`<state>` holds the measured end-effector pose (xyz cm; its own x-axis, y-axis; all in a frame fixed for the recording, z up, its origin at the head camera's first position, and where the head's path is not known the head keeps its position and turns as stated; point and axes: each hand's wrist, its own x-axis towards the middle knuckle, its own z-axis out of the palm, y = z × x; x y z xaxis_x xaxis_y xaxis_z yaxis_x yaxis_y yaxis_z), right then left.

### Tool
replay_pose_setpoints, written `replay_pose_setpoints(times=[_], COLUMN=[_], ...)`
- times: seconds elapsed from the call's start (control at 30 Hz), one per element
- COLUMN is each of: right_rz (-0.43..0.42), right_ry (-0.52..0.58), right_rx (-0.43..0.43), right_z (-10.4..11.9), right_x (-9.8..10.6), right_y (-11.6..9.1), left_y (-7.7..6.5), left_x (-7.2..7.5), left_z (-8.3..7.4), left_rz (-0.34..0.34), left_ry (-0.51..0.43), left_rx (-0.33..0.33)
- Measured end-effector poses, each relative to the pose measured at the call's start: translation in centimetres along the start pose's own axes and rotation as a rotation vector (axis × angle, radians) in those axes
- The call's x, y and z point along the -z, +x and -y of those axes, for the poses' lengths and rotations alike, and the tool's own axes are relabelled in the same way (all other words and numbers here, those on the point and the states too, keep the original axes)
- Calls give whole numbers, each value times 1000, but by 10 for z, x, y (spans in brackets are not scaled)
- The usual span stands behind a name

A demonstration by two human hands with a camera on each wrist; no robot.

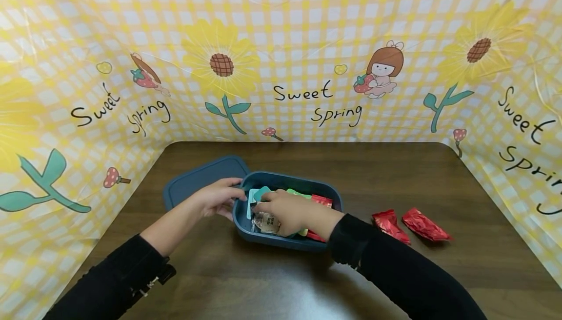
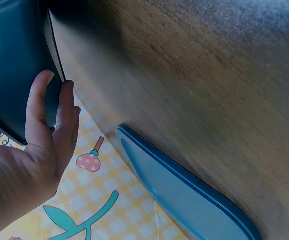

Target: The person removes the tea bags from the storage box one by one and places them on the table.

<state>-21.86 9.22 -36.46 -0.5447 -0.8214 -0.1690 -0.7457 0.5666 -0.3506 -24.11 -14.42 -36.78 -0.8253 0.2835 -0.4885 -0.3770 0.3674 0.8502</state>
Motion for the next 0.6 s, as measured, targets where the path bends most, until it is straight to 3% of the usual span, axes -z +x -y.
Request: replay_pose_setpoints(times=[0.33, 0.6], right_rz=[66, -16], right_ry=[-139, -262], right_rx=[-75, -52], right_z=[4, 5], right_x=[-4, -10], right_y=[0, -1], left_y=[2, 2], left_x=[-1, -2], left_z=[-2, -1], left_rz=[2, -1], left_ry=[17, 18], left_rx=[6, -3])
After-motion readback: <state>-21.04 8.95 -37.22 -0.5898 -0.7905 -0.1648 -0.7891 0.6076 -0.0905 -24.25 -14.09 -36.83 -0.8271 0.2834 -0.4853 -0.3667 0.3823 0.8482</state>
